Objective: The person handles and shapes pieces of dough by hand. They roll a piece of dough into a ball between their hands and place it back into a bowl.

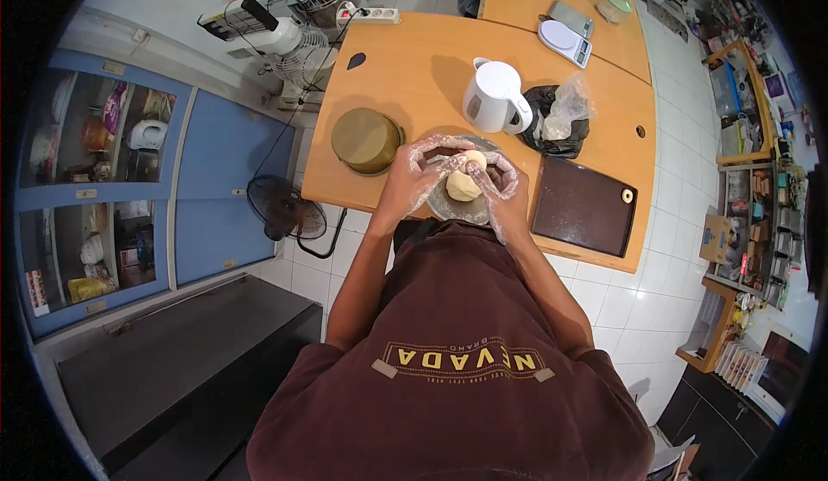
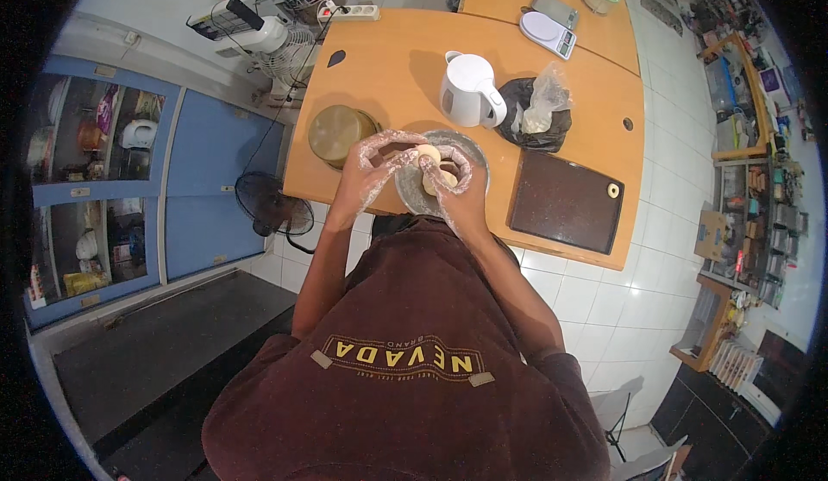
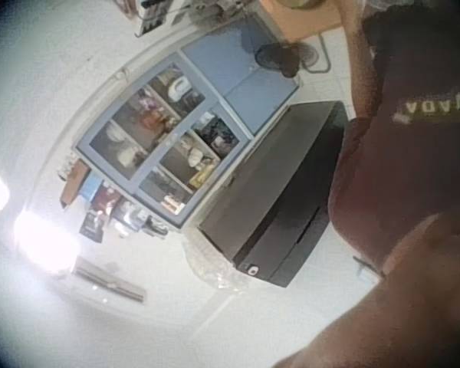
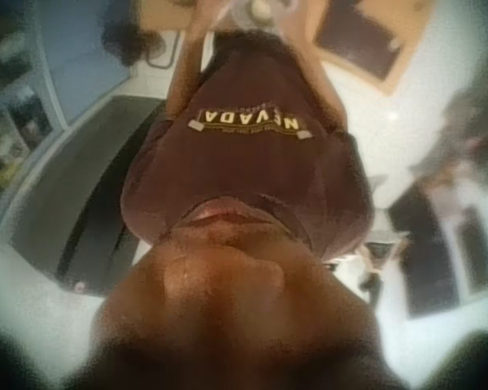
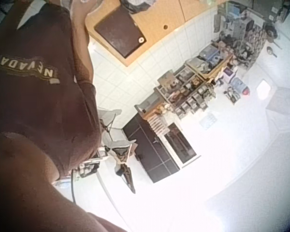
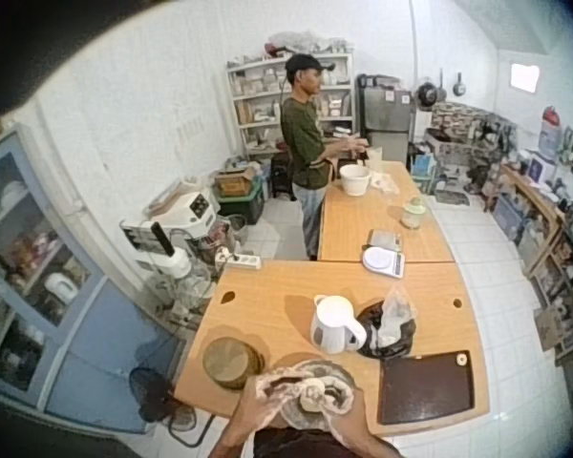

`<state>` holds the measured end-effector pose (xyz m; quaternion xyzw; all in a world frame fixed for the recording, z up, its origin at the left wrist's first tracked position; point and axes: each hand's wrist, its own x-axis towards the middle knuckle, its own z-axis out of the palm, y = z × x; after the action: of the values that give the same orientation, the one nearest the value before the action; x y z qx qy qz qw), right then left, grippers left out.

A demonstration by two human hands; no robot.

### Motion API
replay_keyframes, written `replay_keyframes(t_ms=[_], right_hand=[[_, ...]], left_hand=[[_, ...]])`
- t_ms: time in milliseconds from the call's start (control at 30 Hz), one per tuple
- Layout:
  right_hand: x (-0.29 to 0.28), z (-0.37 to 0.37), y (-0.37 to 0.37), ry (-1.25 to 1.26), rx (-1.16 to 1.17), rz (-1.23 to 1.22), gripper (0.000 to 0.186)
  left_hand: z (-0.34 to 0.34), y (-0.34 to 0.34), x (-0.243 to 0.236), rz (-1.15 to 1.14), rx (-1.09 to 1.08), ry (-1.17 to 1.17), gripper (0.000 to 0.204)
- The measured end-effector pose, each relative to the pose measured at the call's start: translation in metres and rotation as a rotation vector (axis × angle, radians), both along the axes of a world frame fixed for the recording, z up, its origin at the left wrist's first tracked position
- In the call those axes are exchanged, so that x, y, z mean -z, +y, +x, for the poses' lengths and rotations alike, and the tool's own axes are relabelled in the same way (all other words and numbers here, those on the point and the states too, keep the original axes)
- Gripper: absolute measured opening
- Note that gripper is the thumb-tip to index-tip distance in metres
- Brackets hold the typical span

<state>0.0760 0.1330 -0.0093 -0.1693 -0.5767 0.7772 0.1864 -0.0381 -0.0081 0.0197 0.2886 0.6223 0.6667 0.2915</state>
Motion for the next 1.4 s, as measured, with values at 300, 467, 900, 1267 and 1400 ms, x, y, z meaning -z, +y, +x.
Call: replay_keyframes(t_ms=[300, 467, 900, 1267, 1400], right_hand=[[0.007, -0.001, -0.002, -0.012, 0.056, 0.015, 0.021], [0.006, -0.001, 0.002, -0.015, 0.002, 0.032, 0.020], [-0.001, -0.001, -0.002, 0.029, 0.029, 0.053, 0.021], [0.002, -0.001, -0.001, 0.014, 0.033, 0.014, 0.024], [0.008, -0.001, -0.001, 0.014, 0.036, 0.008, 0.024]], left_hand=[[0.006, -0.001, 0.007, 0.132, -0.037, -0.163, 0.030], [0.001, -0.003, -0.001, 0.000, -0.028, -0.086, 0.025], [0.006, -0.001, 0.002, 0.123, -0.026, -0.120, 0.032], [0.003, -0.002, -0.002, 0.079, -0.047, -0.099, 0.028], [0.001, 0.000, 0.001, 0.077, -0.049, -0.076, 0.030]])
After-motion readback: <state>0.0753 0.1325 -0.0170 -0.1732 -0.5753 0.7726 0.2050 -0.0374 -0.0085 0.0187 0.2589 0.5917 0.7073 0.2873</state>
